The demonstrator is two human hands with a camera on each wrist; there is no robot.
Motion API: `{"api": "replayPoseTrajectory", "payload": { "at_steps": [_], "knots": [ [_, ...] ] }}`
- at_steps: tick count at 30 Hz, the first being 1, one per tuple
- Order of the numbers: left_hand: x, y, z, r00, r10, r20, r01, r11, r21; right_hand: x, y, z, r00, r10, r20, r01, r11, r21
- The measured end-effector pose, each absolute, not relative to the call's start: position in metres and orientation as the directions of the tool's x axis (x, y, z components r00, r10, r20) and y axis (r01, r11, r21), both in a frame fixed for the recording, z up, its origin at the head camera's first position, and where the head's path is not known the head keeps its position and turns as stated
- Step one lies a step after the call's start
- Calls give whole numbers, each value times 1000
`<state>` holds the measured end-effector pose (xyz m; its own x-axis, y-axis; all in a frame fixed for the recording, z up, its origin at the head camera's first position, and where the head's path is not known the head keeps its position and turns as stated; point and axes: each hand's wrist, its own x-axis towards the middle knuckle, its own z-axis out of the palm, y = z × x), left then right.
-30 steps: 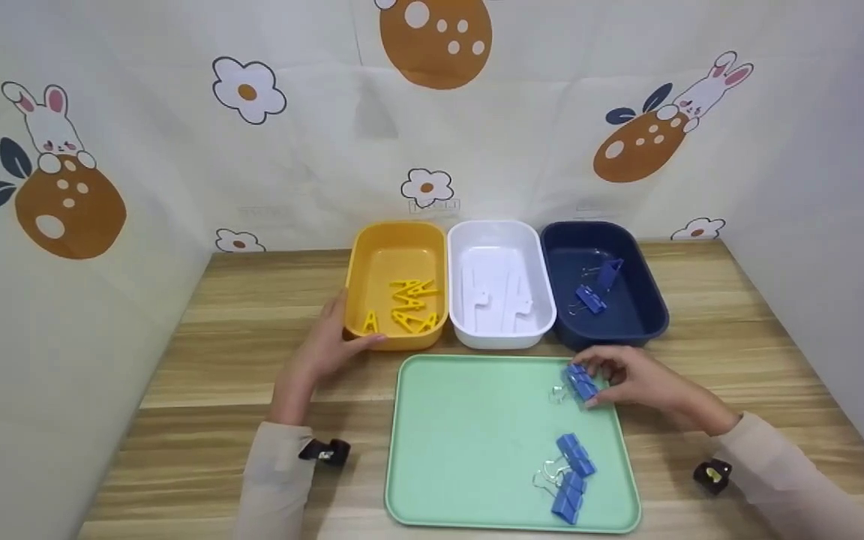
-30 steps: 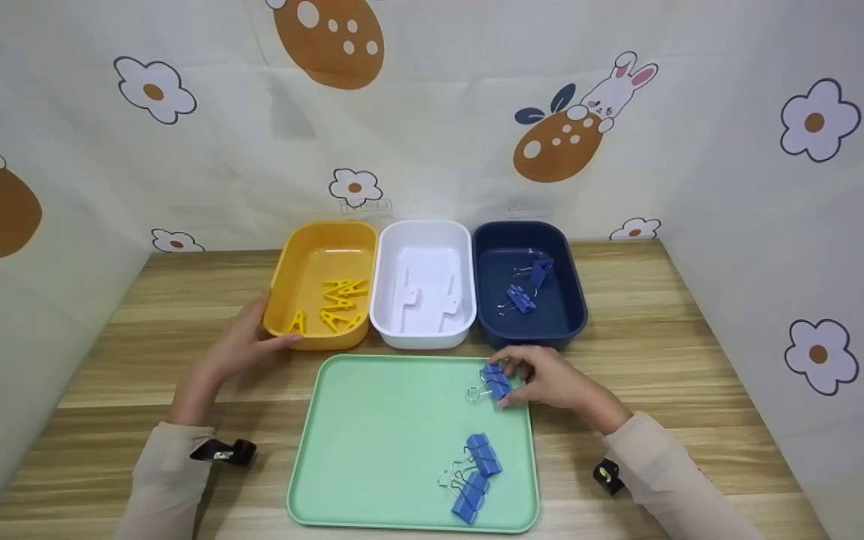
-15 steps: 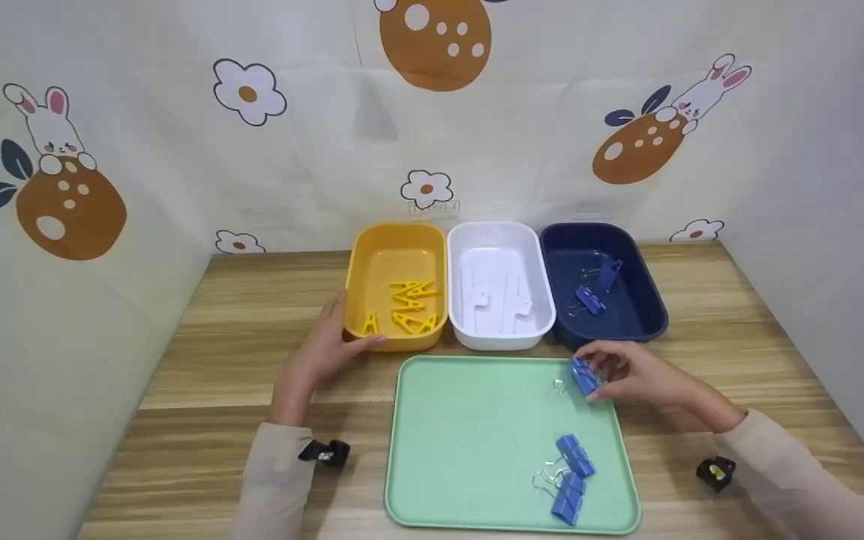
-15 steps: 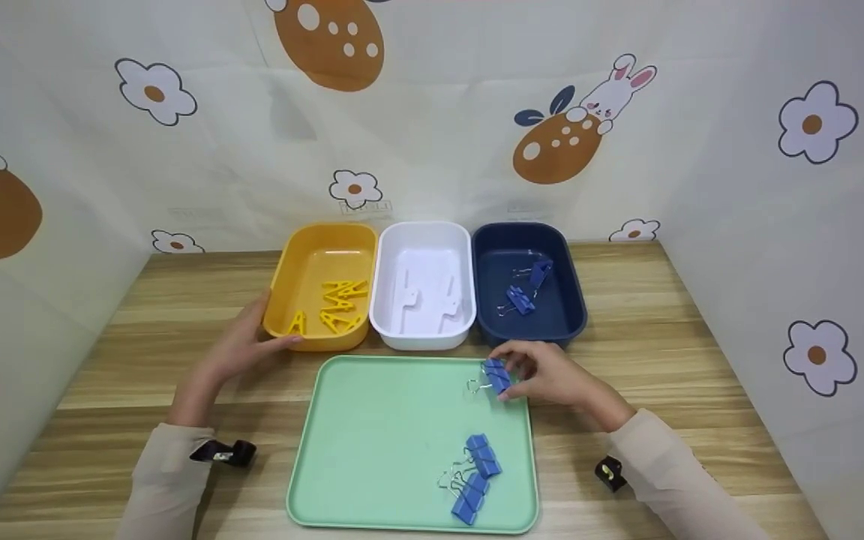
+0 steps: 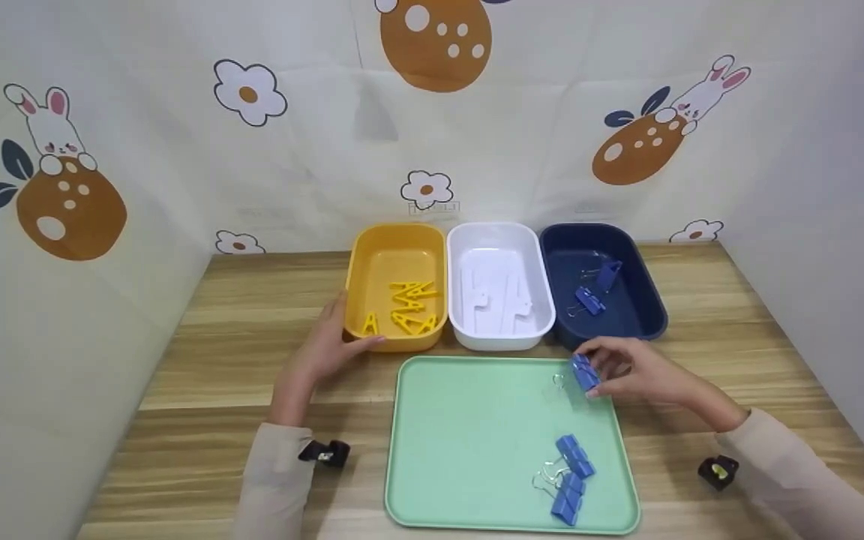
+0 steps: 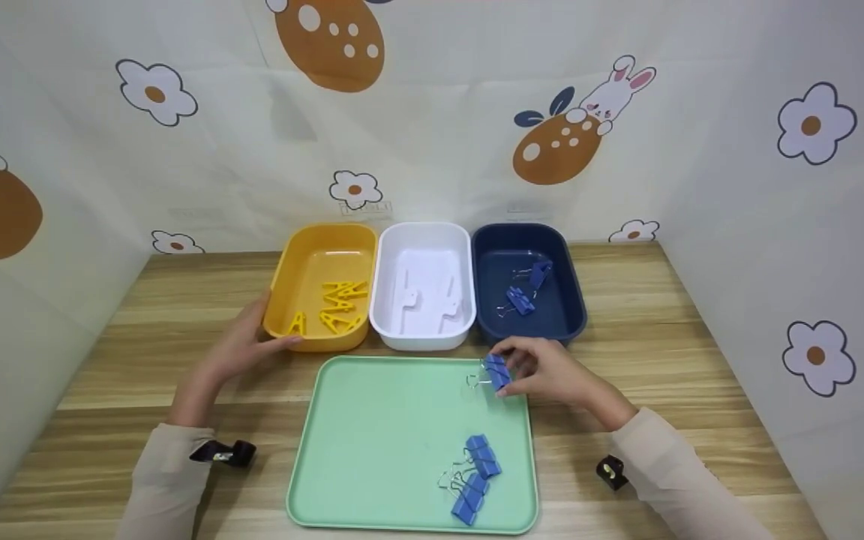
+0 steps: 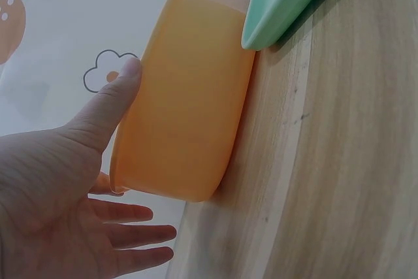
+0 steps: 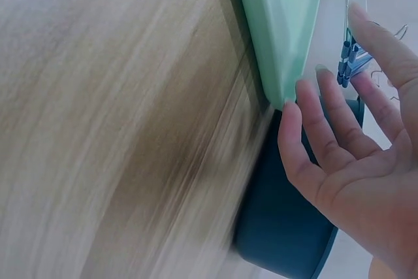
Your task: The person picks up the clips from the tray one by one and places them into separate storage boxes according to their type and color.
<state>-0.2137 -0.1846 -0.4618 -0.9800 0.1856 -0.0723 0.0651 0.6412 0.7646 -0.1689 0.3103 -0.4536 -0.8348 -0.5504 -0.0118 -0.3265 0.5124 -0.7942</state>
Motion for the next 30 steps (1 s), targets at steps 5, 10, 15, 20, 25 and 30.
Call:
{"api": "replayPoseTrajectory", "payload": {
  "at_steps": [5,10,15,20,25,30],
  "knots": [
    [-214,-184,-462,-980,187,-65,69,631,773,-169,312,-450,-831,-556,2,-329,488,-808],
    [-213,-184,-462,-979,195,-57,79,623,779,-169,313,-446,-825,-564,30,-351,471,-809],
    [-213,-184,-461,-979,198,-58,81,625,776,-171,315,-440,-821,-566,68,-382,458,-803],
    [-214,-184,-462,-979,194,-63,75,632,772,-173,318,-433,-824,-560,82,-391,460,-797],
    [-214,-184,-462,-978,197,-61,80,634,769,-177,321,-426,-838,-535,109,-394,455,-799],
    [-214,-184,-462,-979,199,-51,87,627,774,-179,325,-418,-871,-475,121,-369,472,-801]
  ]
}}
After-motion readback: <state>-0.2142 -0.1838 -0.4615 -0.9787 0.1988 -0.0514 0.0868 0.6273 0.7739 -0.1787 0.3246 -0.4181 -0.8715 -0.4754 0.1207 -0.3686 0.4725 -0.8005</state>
